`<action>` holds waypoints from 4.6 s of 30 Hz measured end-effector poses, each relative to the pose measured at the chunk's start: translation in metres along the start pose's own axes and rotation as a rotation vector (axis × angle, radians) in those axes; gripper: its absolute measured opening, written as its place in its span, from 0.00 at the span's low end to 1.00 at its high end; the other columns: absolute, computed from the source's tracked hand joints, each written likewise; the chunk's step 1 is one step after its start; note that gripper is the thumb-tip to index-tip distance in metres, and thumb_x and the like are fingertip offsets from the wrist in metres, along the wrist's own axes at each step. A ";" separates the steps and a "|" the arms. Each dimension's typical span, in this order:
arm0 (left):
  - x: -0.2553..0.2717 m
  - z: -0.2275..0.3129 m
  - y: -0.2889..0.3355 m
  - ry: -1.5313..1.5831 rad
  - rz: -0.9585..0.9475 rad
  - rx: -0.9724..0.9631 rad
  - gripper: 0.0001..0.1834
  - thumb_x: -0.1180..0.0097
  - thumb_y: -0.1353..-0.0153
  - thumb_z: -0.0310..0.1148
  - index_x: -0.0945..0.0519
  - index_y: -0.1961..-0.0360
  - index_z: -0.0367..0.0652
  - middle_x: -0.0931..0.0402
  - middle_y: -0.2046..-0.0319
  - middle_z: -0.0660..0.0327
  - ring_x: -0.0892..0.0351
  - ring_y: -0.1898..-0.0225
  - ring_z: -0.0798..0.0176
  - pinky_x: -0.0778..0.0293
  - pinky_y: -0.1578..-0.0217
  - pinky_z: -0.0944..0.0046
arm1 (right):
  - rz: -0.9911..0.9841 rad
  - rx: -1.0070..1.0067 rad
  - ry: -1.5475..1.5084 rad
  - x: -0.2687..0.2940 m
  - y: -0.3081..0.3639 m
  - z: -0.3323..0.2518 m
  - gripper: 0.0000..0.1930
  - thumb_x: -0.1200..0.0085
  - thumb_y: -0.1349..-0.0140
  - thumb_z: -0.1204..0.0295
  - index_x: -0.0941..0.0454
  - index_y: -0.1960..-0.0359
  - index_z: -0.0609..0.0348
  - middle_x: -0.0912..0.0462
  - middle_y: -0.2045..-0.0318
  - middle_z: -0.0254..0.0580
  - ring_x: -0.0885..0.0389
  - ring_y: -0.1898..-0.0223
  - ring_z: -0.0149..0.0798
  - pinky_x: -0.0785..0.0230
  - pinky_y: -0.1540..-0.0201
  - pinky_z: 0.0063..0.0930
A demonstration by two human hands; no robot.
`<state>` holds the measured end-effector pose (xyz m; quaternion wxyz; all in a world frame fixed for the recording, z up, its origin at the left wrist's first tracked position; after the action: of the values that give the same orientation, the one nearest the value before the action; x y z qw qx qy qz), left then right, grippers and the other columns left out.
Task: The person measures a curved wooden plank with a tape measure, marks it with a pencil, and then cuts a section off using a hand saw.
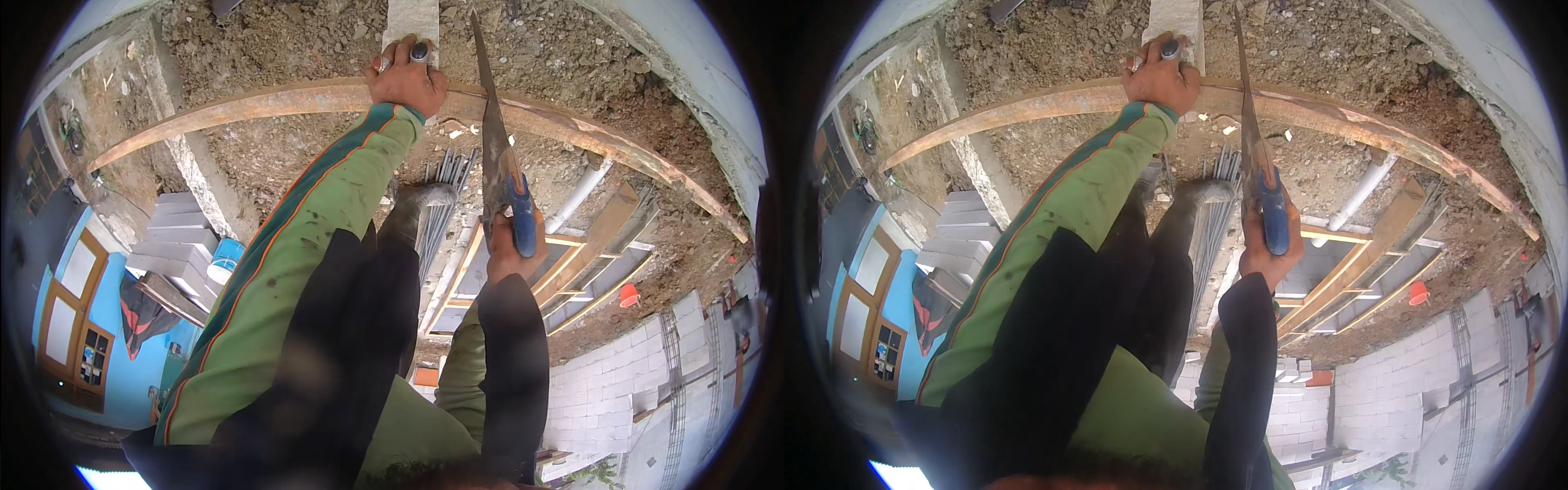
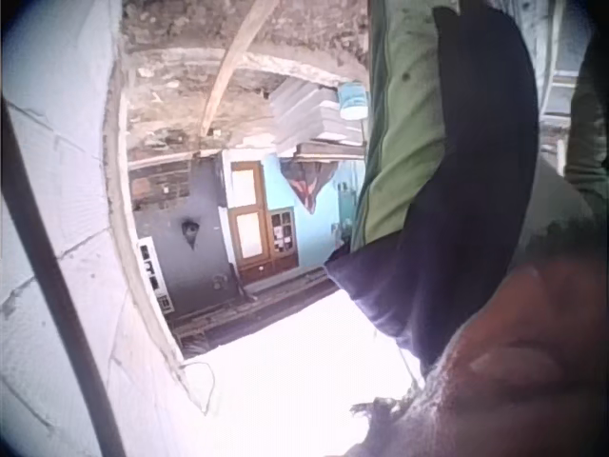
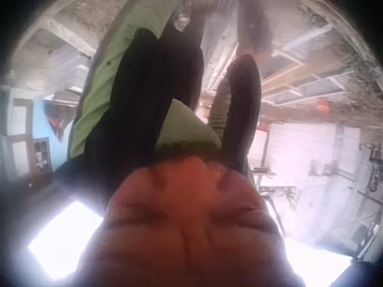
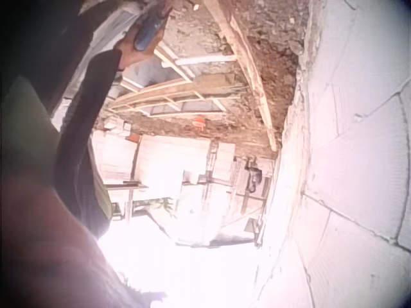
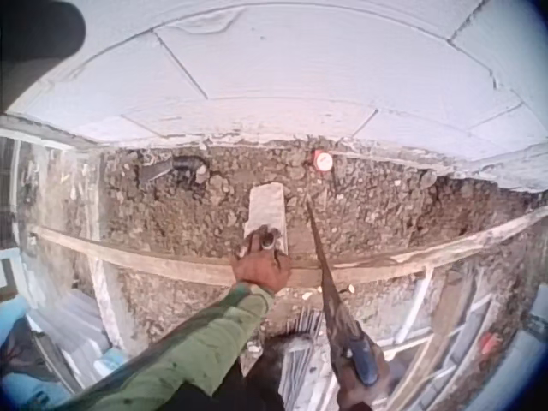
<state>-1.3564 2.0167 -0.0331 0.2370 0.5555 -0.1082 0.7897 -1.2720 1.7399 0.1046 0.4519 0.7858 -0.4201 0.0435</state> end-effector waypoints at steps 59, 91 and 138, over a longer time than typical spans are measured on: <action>0.008 -0.006 0.004 0.053 -0.013 -0.012 0.24 0.52 0.42 0.42 0.15 0.48 0.48 0.23 0.42 0.54 0.23 0.42 0.50 0.37 0.37 0.36 | -0.158 0.052 0.161 0.036 0.071 -0.034 0.28 0.43 0.37 0.74 0.30 0.35 0.63 0.18 0.49 0.48 0.19 0.51 0.37 0.28 0.47 0.28; -0.008 -0.051 0.008 0.000 0.008 0.022 0.23 0.53 0.41 0.45 0.15 0.48 0.57 0.17 0.48 0.60 0.20 0.49 0.43 0.32 0.42 0.38 | 0.352 0.090 -0.290 0.052 0.043 0.137 0.41 0.44 0.31 0.61 0.52 0.26 0.70 0.15 0.67 0.45 0.16 0.66 0.36 0.25 0.48 0.26; 0.008 -0.037 0.001 0.073 -0.097 0.176 0.33 0.44 0.40 0.54 0.21 0.41 0.42 0.18 0.56 0.39 0.19 0.53 0.36 0.24 0.52 0.43 | -0.127 -0.103 -1.251 -0.101 -0.122 0.146 0.20 0.47 0.31 0.66 0.31 0.41 0.61 0.21 0.47 0.48 0.21 0.44 0.46 0.25 0.44 0.48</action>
<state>-1.3898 2.0344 -0.0386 0.2288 0.5497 -0.0027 0.8034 -1.2969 1.7229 -0.1090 0.1598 0.6631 -0.5590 -0.4715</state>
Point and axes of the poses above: each hand's wrist, its own y-axis away from the middle knuckle, its own x-axis out of the back of the hand, z = x × y, the point moved 9 cm from there along -y, towards the middle knuckle
